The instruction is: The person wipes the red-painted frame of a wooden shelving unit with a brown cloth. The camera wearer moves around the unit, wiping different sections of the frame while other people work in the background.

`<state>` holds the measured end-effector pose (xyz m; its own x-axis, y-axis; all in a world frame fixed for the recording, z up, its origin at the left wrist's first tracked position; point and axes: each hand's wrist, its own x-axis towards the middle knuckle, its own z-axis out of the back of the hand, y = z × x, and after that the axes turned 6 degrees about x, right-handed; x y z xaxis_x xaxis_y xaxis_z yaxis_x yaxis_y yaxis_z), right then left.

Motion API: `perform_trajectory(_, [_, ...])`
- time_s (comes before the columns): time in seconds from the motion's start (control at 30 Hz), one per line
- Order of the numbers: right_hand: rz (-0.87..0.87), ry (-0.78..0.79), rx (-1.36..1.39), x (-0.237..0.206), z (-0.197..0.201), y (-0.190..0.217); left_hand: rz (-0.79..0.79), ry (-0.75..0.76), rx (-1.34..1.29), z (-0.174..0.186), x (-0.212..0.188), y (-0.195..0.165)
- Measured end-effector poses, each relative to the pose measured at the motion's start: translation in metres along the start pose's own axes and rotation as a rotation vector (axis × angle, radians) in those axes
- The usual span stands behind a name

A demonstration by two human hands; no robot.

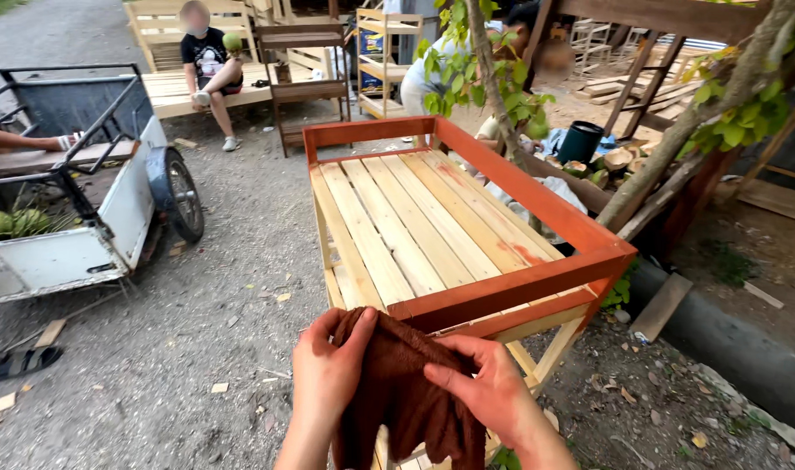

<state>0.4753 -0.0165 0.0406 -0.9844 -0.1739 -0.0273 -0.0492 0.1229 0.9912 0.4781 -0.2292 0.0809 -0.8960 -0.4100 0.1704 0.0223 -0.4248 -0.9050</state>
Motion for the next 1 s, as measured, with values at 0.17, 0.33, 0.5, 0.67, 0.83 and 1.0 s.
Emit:
perform_trajectory(0.17, [-0.043, 0.052, 0.496, 0.007, -0.001, 0.001, 0.168, 0.19, 0.227, -0.002, 0.012, -0.008])
perform_trajectory(0.33, [-0.331, 0.004, 0.785, 0.016, -0.006, 0.002, 0.343, 0.328, -0.549, -0.008, 0.024, 0.0])
perform_trajectory(0.5, [-0.312, 0.093, 0.879, 0.025, -0.015, 0.004, -0.112, -0.049, 0.039, -0.027, 0.014, 0.006])
perform_trajectory(0.67, [-0.272, -0.041, 0.867, 0.03, -0.024, 0.005, -0.443, -0.068, 0.187, -0.049, -0.017, 0.012])
perform_trajectory(0.83, [-0.154, -0.076, 0.768, 0.032, -0.031, 0.007, -0.374, 0.151, 0.359, -0.051, 0.01, 0.001])
perform_trajectory(1.0, [-0.157, -0.178, 0.751, 0.026, -0.036, 0.007, -0.336, 0.229, 0.398, -0.05, 0.015, -0.001])
